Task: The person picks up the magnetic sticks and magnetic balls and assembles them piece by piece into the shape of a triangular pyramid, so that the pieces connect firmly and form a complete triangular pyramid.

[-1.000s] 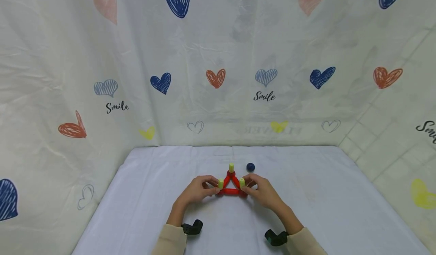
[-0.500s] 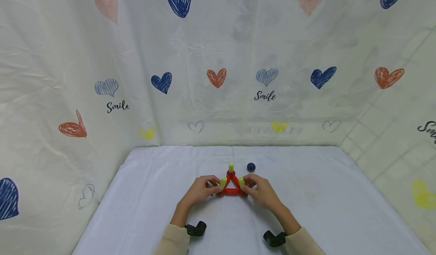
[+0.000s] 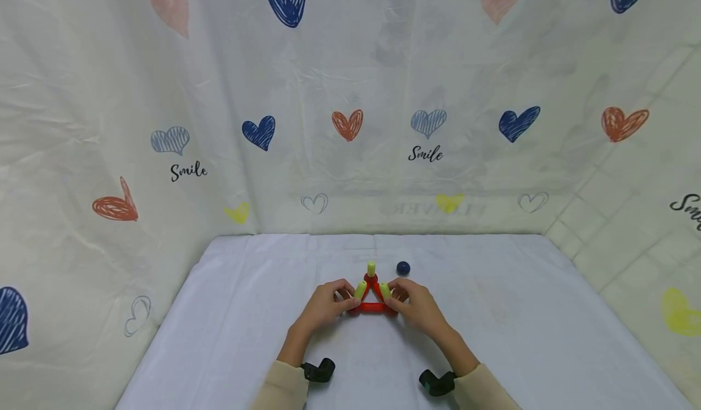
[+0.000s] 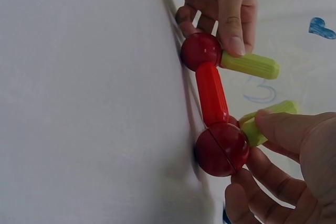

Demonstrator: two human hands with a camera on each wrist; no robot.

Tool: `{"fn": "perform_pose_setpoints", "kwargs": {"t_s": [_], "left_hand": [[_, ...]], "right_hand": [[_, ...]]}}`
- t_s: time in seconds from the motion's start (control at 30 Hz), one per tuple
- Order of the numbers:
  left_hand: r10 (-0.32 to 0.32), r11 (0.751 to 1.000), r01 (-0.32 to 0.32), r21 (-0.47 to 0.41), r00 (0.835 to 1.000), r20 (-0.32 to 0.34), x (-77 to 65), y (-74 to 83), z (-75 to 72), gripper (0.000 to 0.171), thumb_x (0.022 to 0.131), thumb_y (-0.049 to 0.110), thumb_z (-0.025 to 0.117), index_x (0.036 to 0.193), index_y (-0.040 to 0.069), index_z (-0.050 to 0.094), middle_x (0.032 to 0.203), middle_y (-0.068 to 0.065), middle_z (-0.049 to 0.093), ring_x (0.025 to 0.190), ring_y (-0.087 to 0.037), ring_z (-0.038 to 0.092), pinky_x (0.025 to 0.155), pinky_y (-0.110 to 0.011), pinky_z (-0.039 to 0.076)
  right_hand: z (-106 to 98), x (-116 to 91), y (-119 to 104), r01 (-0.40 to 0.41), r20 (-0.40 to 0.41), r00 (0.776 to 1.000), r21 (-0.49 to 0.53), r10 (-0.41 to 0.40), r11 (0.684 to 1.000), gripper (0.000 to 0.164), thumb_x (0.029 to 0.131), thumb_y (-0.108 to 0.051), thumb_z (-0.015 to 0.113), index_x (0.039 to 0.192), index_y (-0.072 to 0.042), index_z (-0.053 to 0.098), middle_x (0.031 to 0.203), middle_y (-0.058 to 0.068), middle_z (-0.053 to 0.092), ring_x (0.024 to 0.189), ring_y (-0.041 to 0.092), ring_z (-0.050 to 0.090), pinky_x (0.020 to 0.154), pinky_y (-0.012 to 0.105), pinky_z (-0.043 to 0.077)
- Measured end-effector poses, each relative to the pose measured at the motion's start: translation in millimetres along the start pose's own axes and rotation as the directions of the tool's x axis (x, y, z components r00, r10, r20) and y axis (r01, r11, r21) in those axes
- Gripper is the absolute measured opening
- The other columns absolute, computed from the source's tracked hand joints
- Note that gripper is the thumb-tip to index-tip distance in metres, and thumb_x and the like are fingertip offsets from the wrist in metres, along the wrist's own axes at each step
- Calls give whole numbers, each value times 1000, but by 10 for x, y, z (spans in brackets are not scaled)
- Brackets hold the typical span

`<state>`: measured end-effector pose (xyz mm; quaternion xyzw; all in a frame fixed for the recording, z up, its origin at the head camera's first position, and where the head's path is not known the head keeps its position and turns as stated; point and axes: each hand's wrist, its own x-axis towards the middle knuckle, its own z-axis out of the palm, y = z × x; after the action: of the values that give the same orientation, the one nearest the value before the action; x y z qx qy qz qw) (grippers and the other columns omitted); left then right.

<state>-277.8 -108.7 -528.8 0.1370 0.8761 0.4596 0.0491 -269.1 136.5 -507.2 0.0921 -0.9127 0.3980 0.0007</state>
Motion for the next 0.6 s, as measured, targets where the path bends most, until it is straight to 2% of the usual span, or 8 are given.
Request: {"fn": "perform_pose_setpoints", "kwargs": {"t_s": [0.6], "left_hand": [[-9,999,11,45,999,-38,7,15,40,18,90,38,78,97,26,66,88,5,67,75,-12,58,67,-27,48]], "right_hand": [[35,-3,-21,10,-24,1000,-33,-11,999,26,88,-16,80,112,-15,70,86,-3,65,78,12,58,64,24,49]]}}
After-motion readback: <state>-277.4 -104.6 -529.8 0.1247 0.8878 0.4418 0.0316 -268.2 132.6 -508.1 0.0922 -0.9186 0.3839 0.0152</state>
